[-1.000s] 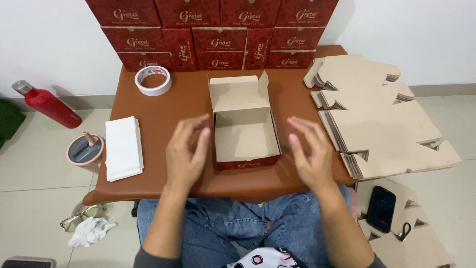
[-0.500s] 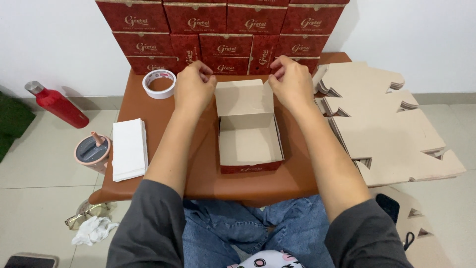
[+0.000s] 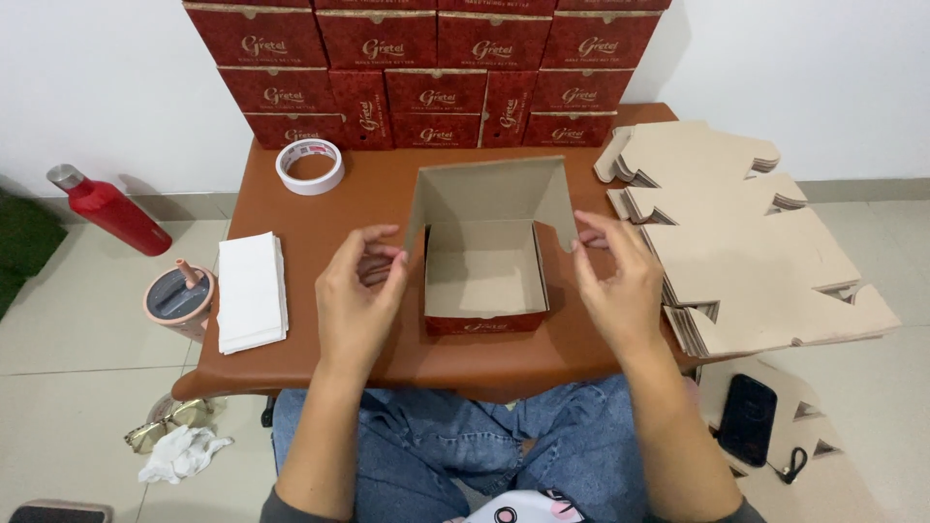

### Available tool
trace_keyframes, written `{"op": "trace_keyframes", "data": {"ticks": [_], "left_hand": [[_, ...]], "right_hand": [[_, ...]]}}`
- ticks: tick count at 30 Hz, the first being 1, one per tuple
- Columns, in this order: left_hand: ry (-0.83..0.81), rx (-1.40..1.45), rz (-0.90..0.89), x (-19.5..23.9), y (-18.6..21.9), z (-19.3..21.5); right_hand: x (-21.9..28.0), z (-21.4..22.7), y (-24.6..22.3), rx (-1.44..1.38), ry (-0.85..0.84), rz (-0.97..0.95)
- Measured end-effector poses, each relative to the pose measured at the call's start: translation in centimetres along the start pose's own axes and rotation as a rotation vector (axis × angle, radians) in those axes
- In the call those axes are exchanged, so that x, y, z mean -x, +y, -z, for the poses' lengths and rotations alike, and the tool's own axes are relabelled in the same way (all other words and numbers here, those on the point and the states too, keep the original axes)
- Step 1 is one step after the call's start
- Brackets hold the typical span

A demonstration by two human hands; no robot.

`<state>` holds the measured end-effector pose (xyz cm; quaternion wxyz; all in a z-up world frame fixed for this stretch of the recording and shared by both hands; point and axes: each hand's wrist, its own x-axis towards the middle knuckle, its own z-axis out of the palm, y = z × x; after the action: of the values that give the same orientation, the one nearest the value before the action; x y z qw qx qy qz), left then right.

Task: Folding pre-cut cardboard sheets into small decorative boxes, inserting a white paper liner, and closing the lid.

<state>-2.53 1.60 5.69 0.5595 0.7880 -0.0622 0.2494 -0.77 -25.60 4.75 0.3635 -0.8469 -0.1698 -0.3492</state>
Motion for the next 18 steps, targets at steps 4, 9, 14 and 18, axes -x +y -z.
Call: {"op": "trace_keyframes", "data": {"ticks": [4,9,14,18], "left_hand": [[0.005,0.066,0.099,1.9,-1.5,-0.7],[-0.009,0.049,0.149,2.1,-1.5,-1.5],[-0.028,0.043,0.179,1.7,-0.2,-1.5],[-0.057,0.087,0.288,1.5,-0.2,-1.6]], "right_hand": [[2.3,-0.9,0.3,0.002,0.034,-0.02],[2.8,-1.7,0.0,-0.092,0.011,-0.108],[2.4,-1.5,-1.2,-0.102,0.002,-0.178],[2.5,-2.2,-1.1,-0.158,-0.02,-0.309]]}}
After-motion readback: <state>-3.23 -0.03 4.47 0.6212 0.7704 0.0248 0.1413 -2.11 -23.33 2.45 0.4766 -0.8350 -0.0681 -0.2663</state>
